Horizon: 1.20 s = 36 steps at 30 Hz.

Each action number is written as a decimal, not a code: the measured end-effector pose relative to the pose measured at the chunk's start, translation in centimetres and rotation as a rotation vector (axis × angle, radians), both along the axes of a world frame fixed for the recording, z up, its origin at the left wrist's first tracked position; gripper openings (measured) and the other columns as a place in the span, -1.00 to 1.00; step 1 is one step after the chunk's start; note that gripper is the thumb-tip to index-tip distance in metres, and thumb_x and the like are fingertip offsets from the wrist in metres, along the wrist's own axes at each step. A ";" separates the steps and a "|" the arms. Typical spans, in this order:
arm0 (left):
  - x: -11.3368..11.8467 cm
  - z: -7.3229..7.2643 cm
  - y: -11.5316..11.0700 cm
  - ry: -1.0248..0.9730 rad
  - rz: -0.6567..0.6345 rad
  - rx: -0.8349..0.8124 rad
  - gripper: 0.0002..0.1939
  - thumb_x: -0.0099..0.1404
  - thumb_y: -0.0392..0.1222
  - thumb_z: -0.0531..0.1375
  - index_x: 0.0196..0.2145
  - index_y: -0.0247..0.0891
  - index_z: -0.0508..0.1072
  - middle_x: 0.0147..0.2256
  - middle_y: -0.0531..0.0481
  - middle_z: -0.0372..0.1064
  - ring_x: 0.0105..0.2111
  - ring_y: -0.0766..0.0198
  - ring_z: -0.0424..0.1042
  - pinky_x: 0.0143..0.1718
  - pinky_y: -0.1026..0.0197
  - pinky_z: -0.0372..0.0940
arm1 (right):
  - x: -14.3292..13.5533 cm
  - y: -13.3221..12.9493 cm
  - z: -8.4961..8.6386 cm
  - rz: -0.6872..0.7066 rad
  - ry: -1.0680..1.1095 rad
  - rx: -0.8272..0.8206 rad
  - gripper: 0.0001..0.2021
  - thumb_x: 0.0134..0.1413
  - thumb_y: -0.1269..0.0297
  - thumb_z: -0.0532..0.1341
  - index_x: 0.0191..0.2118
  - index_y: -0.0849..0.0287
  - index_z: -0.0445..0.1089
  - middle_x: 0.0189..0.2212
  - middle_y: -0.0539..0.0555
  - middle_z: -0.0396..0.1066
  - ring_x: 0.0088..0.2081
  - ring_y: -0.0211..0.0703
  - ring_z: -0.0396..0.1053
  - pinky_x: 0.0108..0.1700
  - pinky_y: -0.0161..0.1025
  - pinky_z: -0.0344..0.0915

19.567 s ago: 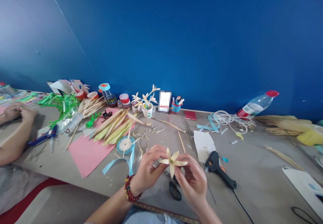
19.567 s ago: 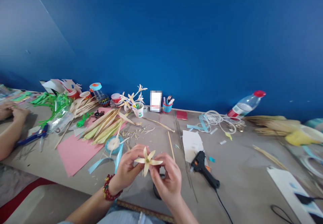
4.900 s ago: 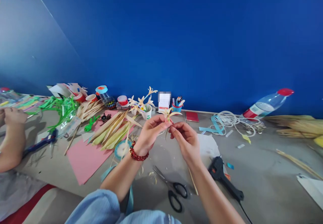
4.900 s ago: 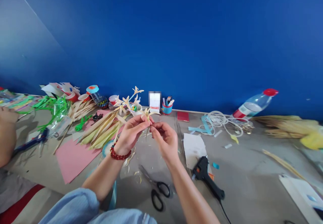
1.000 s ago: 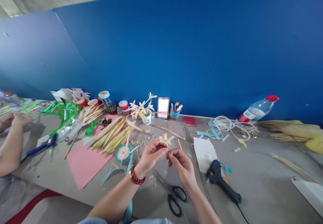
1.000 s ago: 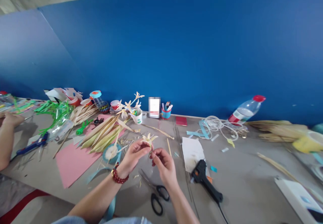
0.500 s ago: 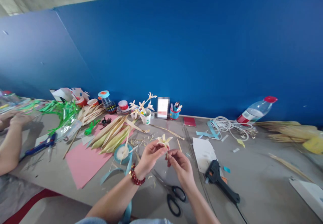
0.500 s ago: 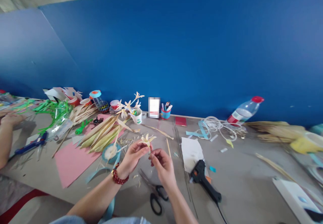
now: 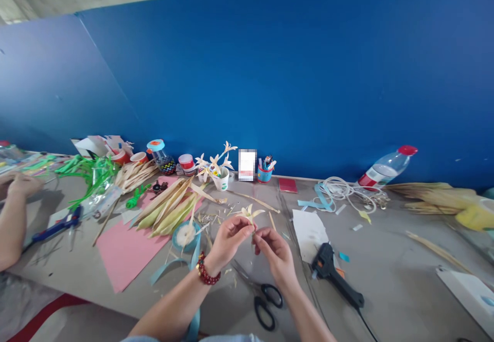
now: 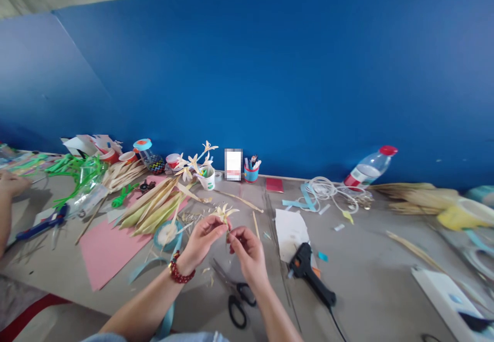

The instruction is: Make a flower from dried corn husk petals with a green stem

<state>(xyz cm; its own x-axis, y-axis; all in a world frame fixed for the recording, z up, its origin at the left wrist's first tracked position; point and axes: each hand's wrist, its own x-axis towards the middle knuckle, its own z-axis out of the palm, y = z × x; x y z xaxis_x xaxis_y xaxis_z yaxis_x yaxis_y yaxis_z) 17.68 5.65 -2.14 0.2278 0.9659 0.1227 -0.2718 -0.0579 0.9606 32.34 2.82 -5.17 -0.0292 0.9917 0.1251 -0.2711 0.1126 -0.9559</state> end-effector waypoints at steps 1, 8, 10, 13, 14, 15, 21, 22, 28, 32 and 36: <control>0.0 0.0 0.0 0.017 0.003 0.008 -0.89 0.25 -0.18 0.28 -0.36 -0.28 0.51 -0.31 -0.05 0.49 -0.30 0.25 0.42 -0.19 0.23 0.32 | 0.0 0.0 0.0 -0.002 -0.006 0.006 -0.76 0.12 0.09 0.31 -0.37 0.17 0.42 -0.50 -0.01 0.36 -0.51 -0.27 0.26 -0.44 -0.32 0.23; 0.0 0.1 -0.1 0.117 0.022 0.019 -0.84 0.27 -0.15 0.26 -0.35 -0.30 0.55 -0.37 -0.06 0.48 -0.34 0.24 0.42 -0.24 0.24 0.32 | 0.0 0.0 -0.1 -0.052 -0.086 0.071 -0.79 0.19 0.11 0.26 -0.31 0.16 0.42 -0.48 -0.02 0.33 -0.48 -0.26 0.26 -0.42 -0.32 0.24; 0.0 0.1 -0.2 0.127 0.031 0.024 -0.84 0.27 -0.14 0.25 -0.36 -0.29 0.54 -0.37 -0.05 0.48 -0.33 0.24 0.42 -0.24 0.25 0.32 | 0.0 -0.1 0.0 -0.053 -0.101 0.083 -0.78 0.20 0.11 0.25 -0.33 0.17 0.42 -0.47 -0.01 0.33 -0.48 -0.26 0.26 -0.43 -0.32 0.23; 0.0 -0.1 -0.2 0.120 0.039 0.037 -0.87 0.27 -0.16 0.26 -0.34 -0.27 0.54 -0.33 -0.05 0.48 -0.31 0.23 0.43 -0.21 0.24 0.32 | -0.1 -0.1 0.0 -0.046 -0.086 0.070 -0.78 0.21 0.12 0.24 -0.34 0.16 0.41 -0.46 0.00 0.35 -0.48 -0.26 0.28 -0.42 -0.32 0.23; -0.1 -0.2 -0.2 0.112 0.039 0.039 -0.88 0.26 -0.16 0.27 -0.32 -0.27 0.54 -0.32 -0.05 0.49 -0.30 0.23 0.43 -0.20 0.24 0.32 | -0.1 -0.1 0.0 -0.048 -0.078 0.063 -0.79 0.22 0.12 0.23 -0.33 0.16 0.41 -0.45 0.00 0.36 -0.48 -0.27 0.28 -0.42 -0.31 0.24; -0.1 -0.3 -0.2 0.104 0.036 0.038 -0.88 0.26 -0.16 0.27 -0.31 -0.26 0.54 -0.32 -0.05 0.48 -0.30 0.24 0.43 -0.20 0.24 0.32 | -0.1 -0.1 0.0 -0.049 -0.072 0.059 -0.79 0.22 0.13 0.23 -0.32 0.16 0.40 -0.44 0.00 0.36 -0.48 -0.27 0.28 -0.41 -0.31 0.24; -0.1 -0.5 -0.3 0.075 -0.017 0.019 -0.88 0.27 -0.16 0.26 -0.35 -0.25 0.51 -0.37 -0.01 0.46 -0.35 0.26 0.40 -0.24 0.25 0.31 | -0.3 -0.2 -0.3 -0.066 -0.067 0.060 -0.78 0.21 0.10 0.24 -0.32 0.16 0.39 -0.46 -0.01 0.34 -0.50 -0.28 0.27 -0.43 -0.32 0.24; -0.1 -0.4 -0.3 0.080 -0.015 0.014 -0.88 0.27 -0.15 0.26 -0.35 -0.25 0.51 -0.38 -0.01 0.45 -0.35 0.26 0.40 -0.24 0.25 0.31 | -0.3 -0.2 -0.2 -0.071 -0.069 0.059 -0.78 0.21 0.10 0.24 -0.32 0.16 0.40 -0.47 -0.02 0.34 -0.50 -0.28 0.26 -0.44 -0.32 0.24; 0.1 0.6 -0.5 0.114 -0.008 0.043 -0.86 0.29 -0.17 0.23 -0.40 -0.27 0.46 -0.40 0.00 0.39 -0.36 0.27 0.34 -0.26 0.26 0.27 | -0.2 -0.2 0.3 -0.085 -0.098 0.055 -0.77 0.18 0.10 0.26 -0.33 0.18 0.44 -0.46 0.01 0.37 -0.49 -0.27 0.28 -0.44 -0.32 0.26; 0.1 1.0 -0.5 0.094 0.004 0.053 -0.85 0.29 -0.18 0.22 -0.41 -0.26 0.42 -0.39 0.02 0.37 -0.36 0.28 0.32 -0.26 0.26 0.24 | -0.3 -0.1 0.5 -0.104 -0.146 0.044 -0.74 0.15 0.05 0.27 -0.33 0.17 0.46 -0.49 0.01 0.38 -0.50 -0.23 0.29 -0.44 -0.31 0.27; 0.1 1.1 -0.3 0.092 0.032 0.053 -0.84 0.28 -0.15 0.24 -0.42 -0.27 0.45 -0.41 0.01 0.38 -0.35 0.26 0.33 -0.25 0.25 0.24 | 0.8 -0.4 1.4 -0.130 -0.296 0.061 -0.76 0.18 0.08 0.25 -0.31 0.16 0.45 -0.49 0.03 0.41 -0.47 -0.18 0.35 -0.42 -0.29 0.30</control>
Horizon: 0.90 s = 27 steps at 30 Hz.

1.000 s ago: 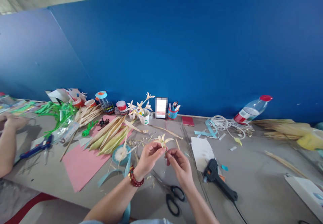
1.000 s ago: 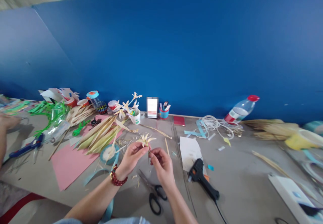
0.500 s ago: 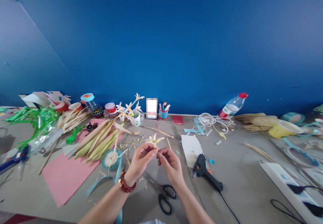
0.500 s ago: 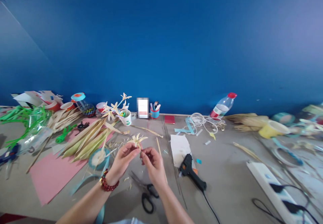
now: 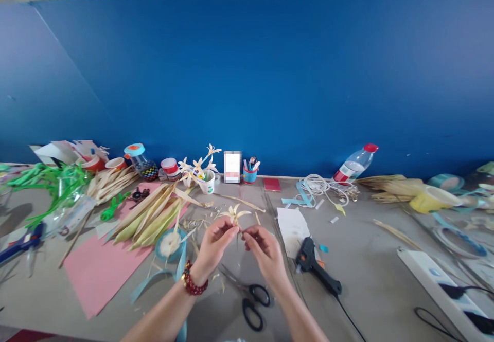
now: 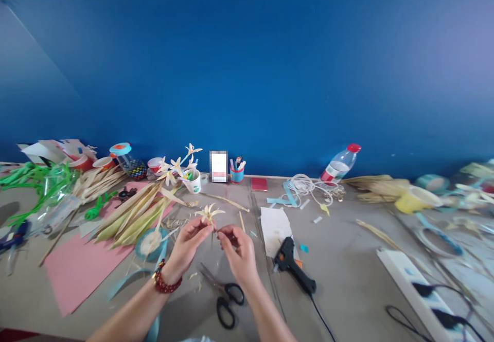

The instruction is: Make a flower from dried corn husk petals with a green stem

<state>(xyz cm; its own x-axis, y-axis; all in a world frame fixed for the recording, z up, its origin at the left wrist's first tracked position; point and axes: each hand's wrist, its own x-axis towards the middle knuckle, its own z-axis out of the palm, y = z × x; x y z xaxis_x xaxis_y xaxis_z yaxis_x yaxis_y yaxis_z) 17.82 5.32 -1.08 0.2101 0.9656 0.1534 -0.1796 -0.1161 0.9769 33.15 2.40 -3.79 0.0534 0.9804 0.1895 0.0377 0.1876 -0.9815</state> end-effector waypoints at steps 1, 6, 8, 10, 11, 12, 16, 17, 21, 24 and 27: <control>0.0 0.0 0.1 -0.004 0.008 -0.004 -0.83 0.27 -0.14 0.25 -0.42 -0.27 0.45 -0.41 0.00 0.37 -0.35 0.26 0.33 -0.25 0.25 0.23 | 0.9 0.0 0.6 0.008 -0.087 0.022 -0.79 0.20 0.11 0.23 -0.30 0.15 0.46 -0.45 0.05 0.44 -0.45 -0.16 0.37 -0.40 -0.29 0.31; 0.2 -0.3 0.2 -0.074 0.017 -0.053 -0.82 0.23 -0.11 0.29 -0.41 -0.27 0.44 -0.42 0.02 0.38 -0.36 0.29 0.32 -0.25 0.26 0.22 | 9.4 3.4 4.6 -0.038 -0.748 0.156 -0.85 0.24 0.20 0.16 -0.22 0.04 0.48 -0.26 0.08 0.53 -0.28 -0.05 0.45 -0.29 -0.22 0.34; 0.2 -0.2 0.1 -0.058 0.006 -0.051 -0.81 0.24 -0.10 0.28 -0.41 -0.27 0.45 -0.41 0.00 0.39 -0.34 0.27 0.33 -0.24 0.26 0.23 | 13.1 6.4 5.4 -0.073 -1.126 0.083 -0.78 0.29 0.26 0.07 -0.12 0.04 0.46 -0.15 0.08 0.53 -0.16 -0.05 0.46 -0.17 -0.22 0.33; 0.2 0.0 -0.1 -0.028 0.004 -0.037 -0.81 0.25 -0.09 0.27 -0.41 -0.28 0.46 -0.40 -0.02 0.41 -0.33 0.26 0.34 -0.25 0.25 0.22 | 15.8 9.6 5.2 -0.074 -1.246 0.015 -0.79 0.23 0.36 0.11 -0.13 0.13 0.48 -0.12 0.17 0.52 -0.12 0.03 0.46 -0.15 -0.17 0.32; 0.2 0.1 -0.1 -0.017 0.007 -0.032 -0.80 0.25 -0.09 0.26 -0.42 -0.28 0.46 -0.41 -0.02 0.41 -0.34 0.25 0.34 -0.26 0.25 0.22 | 16.7 11.1 4.8 -0.058 -1.287 -0.008 -0.79 0.21 0.40 0.13 -0.12 0.15 0.49 -0.10 0.19 0.52 -0.10 0.05 0.46 -0.14 -0.16 0.32; 0.2 0.2 -0.2 -0.009 0.008 -0.029 -0.79 0.25 -0.09 0.26 -0.43 -0.28 0.46 -0.41 -0.02 0.41 -0.34 0.25 0.34 -0.26 0.25 0.22 | 17.3 12.4 4.2 -0.030 -1.326 -0.029 -0.79 0.19 0.43 0.16 -0.13 0.17 0.50 -0.11 0.20 0.52 -0.09 0.05 0.46 -0.13 -0.16 0.33; 0.3 0.3 -0.1 -0.004 0.015 -0.028 -0.78 0.24 -0.07 0.26 -0.44 -0.28 0.46 -0.43 -0.02 0.40 -0.36 0.25 0.33 -0.27 0.25 0.21 | 17.7 15.6 1.3 0.095 -1.451 -0.079 -0.80 0.24 0.32 0.23 -0.04 0.19 0.44 -0.05 0.15 0.47 -0.05 -0.01 0.44 -0.03 -0.06 0.38; 0.3 0.3 -0.1 -0.007 0.015 -0.027 -0.78 0.24 -0.07 0.26 -0.44 -0.27 0.46 -0.43 -0.02 0.40 -0.36 0.25 0.33 -0.26 0.25 0.21 | 17.6 16.0 0.7 0.115 -1.473 -0.090 -0.76 0.27 0.27 0.23 0.01 0.19 0.41 -0.01 0.15 0.43 -0.05 -0.02 0.44 -0.03 -0.02 0.40; 0.2 0.1 0.0 -0.018 0.008 -0.028 -0.78 0.23 -0.07 0.27 -0.44 -0.27 0.46 -0.43 -0.02 0.41 -0.36 0.25 0.33 -0.25 0.24 0.22 | 17.8 16.8 -0.8 0.154 -1.515 -0.126 -0.70 0.30 0.23 0.21 0.08 0.18 0.35 0.05 0.15 0.38 -0.05 -0.03 0.44 -0.05 0.01 0.43; 0.3 0.2 0.0 -0.028 -0.002 -0.036 -0.78 0.23 -0.07 0.27 -0.44 -0.27 0.46 -0.42 -0.02 0.41 -0.36 0.25 0.33 -0.25 0.24 0.21 | 18.0 16.7 -1.2 0.159 -1.509 -0.126 -0.70 0.30 0.23 0.21 0.08 0.18 0.35 0.05 0.15 0.38 -0.05 -0.03 0.43 -0.05 0.01 0.43; 0.3 0.3 0.0 -0.053 -0.003 -0.051 -0.78 0.21 -0.06 0.28 -0.45 -0.28 0.45 -0.44 -0.01 0.40 -0.38 0.26 0.32 -0.27 0.24 0.20 | 18.5 16.4 -0.8 0.125 -1.472 -0.092 -0.75 0.29 0.24 0.21 0.02 0.19 0.39 -0.02 0.13 0.43 -0.11 -0.07 0.45 -0.09 -0.04 0.44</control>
